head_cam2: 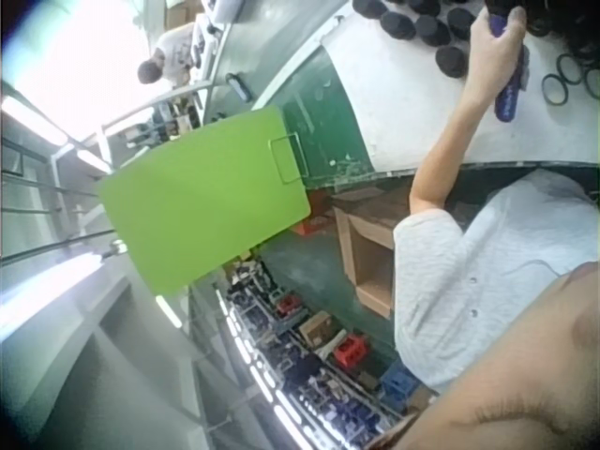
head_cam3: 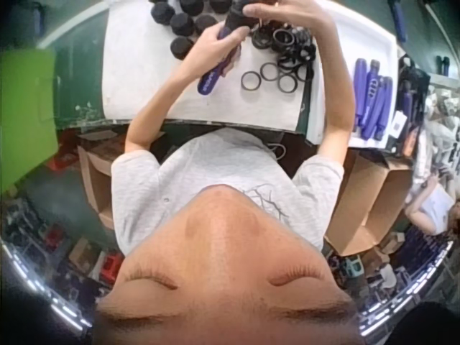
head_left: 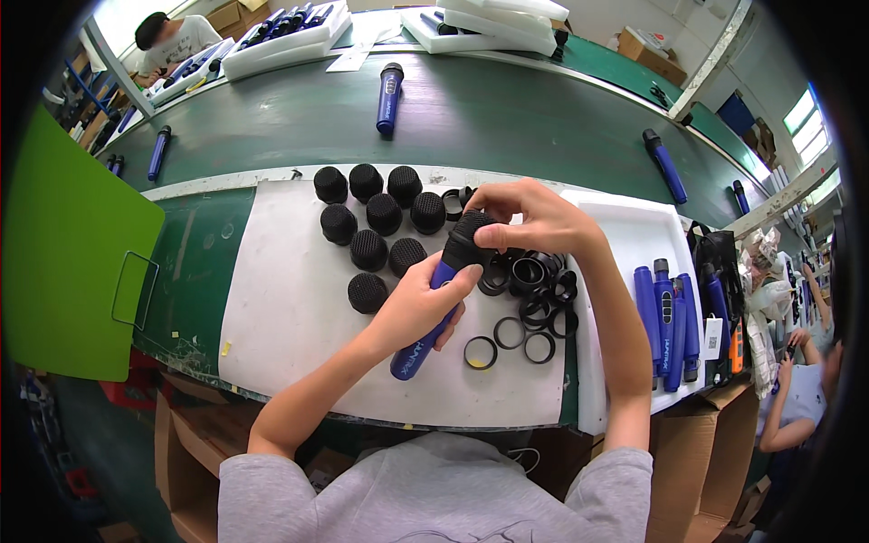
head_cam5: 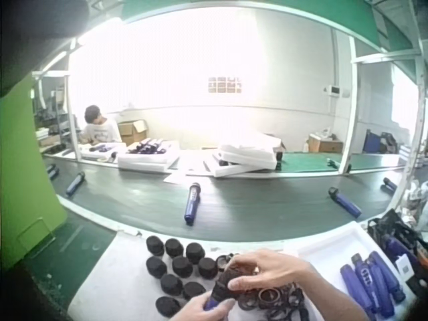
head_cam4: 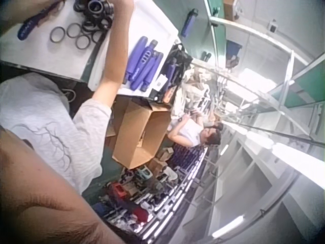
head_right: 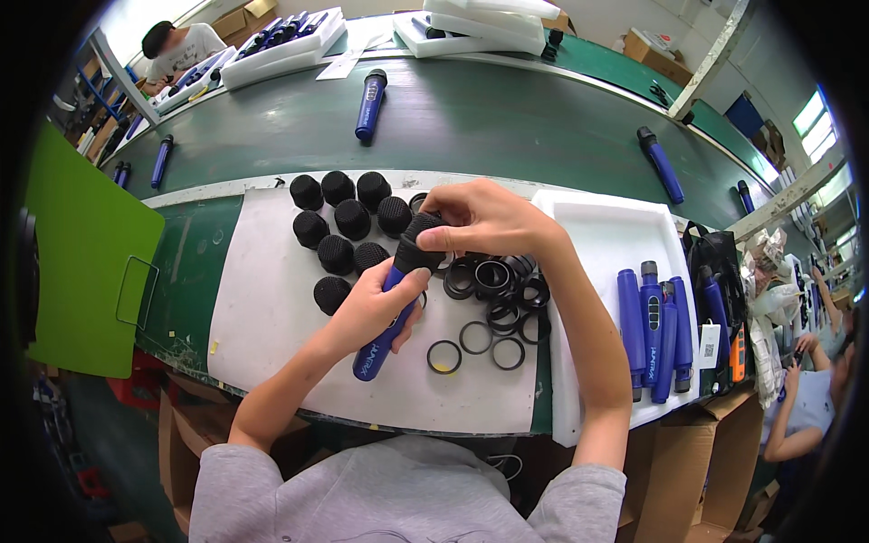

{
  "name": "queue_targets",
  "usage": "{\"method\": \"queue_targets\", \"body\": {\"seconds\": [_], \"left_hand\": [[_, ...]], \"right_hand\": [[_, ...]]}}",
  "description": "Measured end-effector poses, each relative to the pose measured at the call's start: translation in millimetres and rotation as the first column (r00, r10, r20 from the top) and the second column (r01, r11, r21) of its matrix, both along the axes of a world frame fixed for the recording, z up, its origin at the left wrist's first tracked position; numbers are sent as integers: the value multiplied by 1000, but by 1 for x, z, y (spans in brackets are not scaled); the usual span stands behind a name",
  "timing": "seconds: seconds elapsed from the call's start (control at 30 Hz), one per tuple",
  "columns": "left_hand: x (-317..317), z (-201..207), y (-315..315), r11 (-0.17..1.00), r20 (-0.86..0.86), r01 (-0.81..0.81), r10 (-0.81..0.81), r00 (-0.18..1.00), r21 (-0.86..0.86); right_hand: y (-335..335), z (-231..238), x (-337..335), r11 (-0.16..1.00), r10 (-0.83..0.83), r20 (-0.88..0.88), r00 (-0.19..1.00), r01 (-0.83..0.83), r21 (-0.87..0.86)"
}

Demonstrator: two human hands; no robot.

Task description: The person assembles handheld microphones by screwing black mesh heads onto blue cylindrical bodies and then attaching black rings. The person handles the components one at a time, repeatedly picking up a body, threading a head, and securing a ring before placing the assembled unit on the table.

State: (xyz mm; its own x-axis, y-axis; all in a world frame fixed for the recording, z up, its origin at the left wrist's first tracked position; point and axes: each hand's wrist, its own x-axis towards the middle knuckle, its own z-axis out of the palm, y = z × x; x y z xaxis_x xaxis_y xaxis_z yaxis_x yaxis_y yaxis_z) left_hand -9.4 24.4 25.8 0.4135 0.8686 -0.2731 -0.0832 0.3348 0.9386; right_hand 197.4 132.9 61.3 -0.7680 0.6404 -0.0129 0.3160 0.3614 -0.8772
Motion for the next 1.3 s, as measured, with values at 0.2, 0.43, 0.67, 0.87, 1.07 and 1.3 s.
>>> {"method": "queue_targets", "body": {"seconds": [0.2,0.43,0.67,0.87,1.07,1.3], "left_hand": [[2,-10,2,994,-133,-7,21,991,110],[-4,-6,4,992,21,112,-111,994,-64],[-13,-5,1,937,395,347,-307,866,-32],[-9,-3,-2,947,342,322,-298,891,-15],[-4,-18,3,966,-64,-11,28,998,258],[-11,-14,8,977,-34,99,-95,995,191]], "right_hand": [[-7,1,-16,990,-101,137,985,86,110],[-6,-6,-20,993,0,-136,991,17,120],[-30,5,-41,925,-69,-629,775,-186,-331],[-44,4,-50,865,-220,-632,743,-150,-478],[-50,1,-64,864,-478,-511,714,279,-419],[-49,-4,-66,845,-502,-528,685,257,-469]]}}
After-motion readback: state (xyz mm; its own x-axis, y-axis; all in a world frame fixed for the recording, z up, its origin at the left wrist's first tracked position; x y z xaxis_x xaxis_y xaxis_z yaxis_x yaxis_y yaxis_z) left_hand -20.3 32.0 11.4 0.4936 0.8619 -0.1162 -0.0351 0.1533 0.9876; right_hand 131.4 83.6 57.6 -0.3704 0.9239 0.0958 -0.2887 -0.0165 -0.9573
